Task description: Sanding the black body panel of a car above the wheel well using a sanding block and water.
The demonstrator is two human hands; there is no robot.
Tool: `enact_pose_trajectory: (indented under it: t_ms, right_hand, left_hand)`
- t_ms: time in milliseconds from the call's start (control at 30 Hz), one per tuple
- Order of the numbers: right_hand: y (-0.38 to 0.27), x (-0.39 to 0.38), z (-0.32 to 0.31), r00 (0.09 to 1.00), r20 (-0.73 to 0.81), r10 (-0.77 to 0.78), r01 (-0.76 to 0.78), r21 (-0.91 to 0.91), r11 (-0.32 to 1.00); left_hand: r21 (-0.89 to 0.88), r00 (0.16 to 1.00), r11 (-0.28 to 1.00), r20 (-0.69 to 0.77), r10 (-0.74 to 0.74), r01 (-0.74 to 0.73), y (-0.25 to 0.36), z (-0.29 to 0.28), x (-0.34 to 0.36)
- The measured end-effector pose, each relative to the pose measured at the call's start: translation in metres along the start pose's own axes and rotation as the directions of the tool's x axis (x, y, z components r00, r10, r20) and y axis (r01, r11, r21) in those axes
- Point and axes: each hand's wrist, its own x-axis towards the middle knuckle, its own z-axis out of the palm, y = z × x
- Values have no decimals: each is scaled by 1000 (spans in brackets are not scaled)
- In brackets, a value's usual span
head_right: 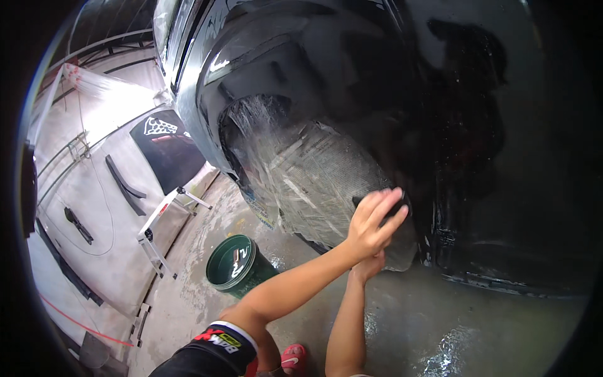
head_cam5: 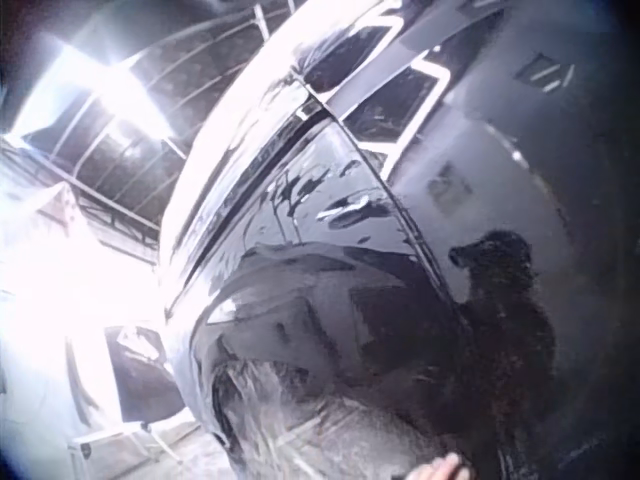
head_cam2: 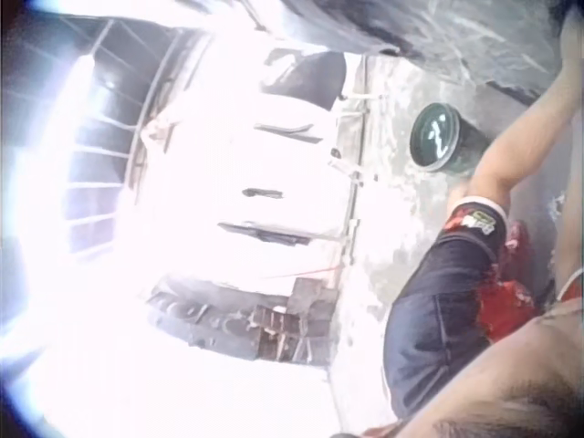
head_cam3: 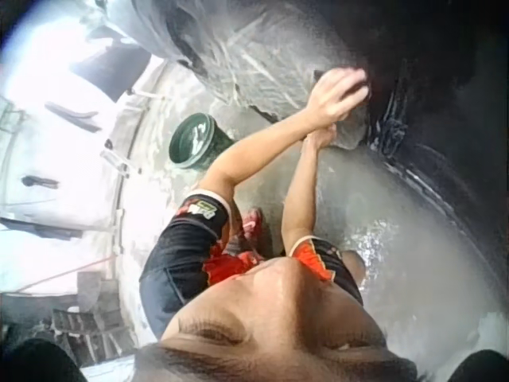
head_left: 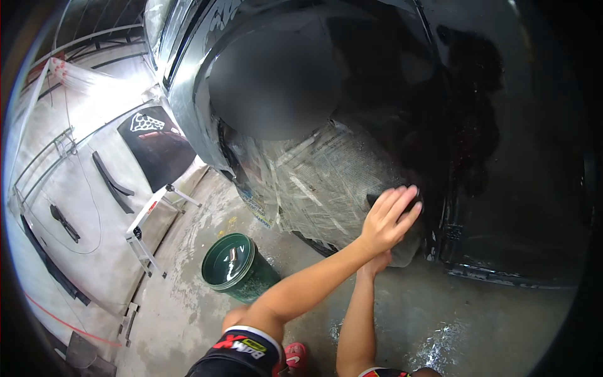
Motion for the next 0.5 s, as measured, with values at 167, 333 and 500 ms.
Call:
enact_pose_trajectory:
  t_ms: [167, 333, 500]
  right_hand:
    - [-67, -54, 8, 969, -138, -204, 244, 444, 862]
    - [-110, -111, 44, 804, 479, -353, 262, 248, 933]
    - [-93, -158, 44, 481, 851, -211, 438, -25, 899]
  left_hand:
    - [-63, 801, 831, 316, -509, 553, -19, -78, -57]
    - [222, 139, 207, 287, -948, 953, -51, -176, -138]
    - [7, -222, -238, 380, -898, 971, -48, -240, -244]
